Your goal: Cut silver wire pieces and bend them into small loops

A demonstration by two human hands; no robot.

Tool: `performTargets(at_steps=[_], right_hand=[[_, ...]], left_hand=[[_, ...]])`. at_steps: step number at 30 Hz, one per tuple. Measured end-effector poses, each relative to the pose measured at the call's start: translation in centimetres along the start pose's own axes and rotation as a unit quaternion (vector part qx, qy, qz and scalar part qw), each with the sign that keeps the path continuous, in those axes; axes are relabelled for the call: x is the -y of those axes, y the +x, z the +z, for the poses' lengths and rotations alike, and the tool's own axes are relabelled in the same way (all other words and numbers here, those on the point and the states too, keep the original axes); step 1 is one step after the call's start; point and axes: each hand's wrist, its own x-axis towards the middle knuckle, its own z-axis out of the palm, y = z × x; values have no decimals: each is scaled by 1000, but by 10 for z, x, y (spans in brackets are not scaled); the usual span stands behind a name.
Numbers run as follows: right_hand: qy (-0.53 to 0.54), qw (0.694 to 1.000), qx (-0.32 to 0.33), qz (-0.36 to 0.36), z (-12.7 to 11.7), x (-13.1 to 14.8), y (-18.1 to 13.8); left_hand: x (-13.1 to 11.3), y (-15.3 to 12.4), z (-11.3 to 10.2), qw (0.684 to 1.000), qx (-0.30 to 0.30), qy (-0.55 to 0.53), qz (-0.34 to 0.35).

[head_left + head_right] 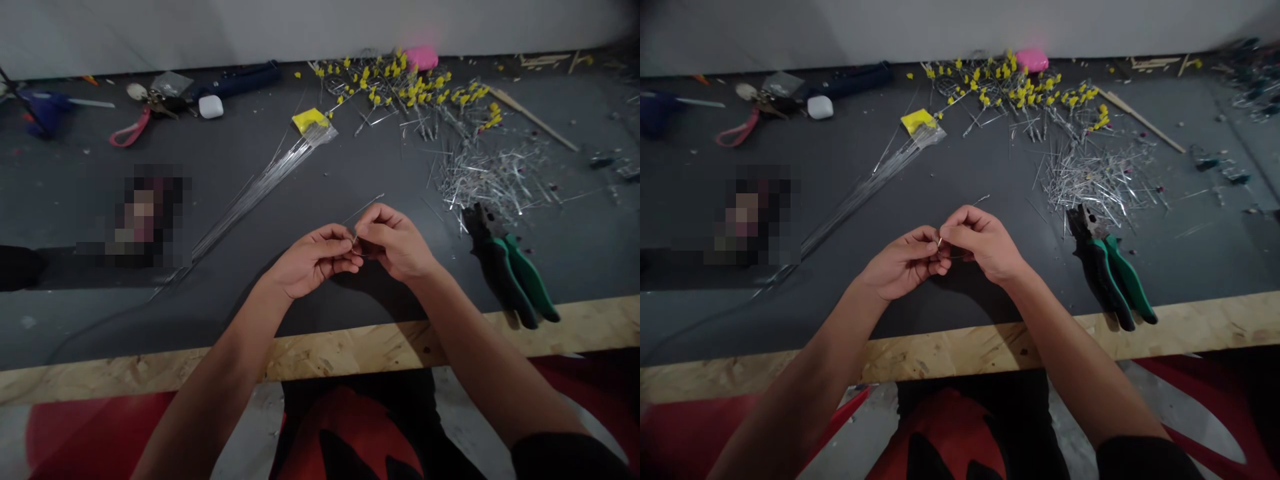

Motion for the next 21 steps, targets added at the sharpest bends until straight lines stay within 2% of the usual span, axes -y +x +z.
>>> performTargets(at_steps=[4, 13, 21], right_hand=[[5, 1000, 11, 2, -1, -2, 1], [-24, 997, 51, -57, -2, 1, 2], [0, 998, 47, -48, -3, -3, 5]], left_hand=[[-1, 1, 0, 1000, -3, -8, -2], [0, 2, 0, 1000, -18, 24, -5], [3, 6, 7, 992, -84, 65, 73]])
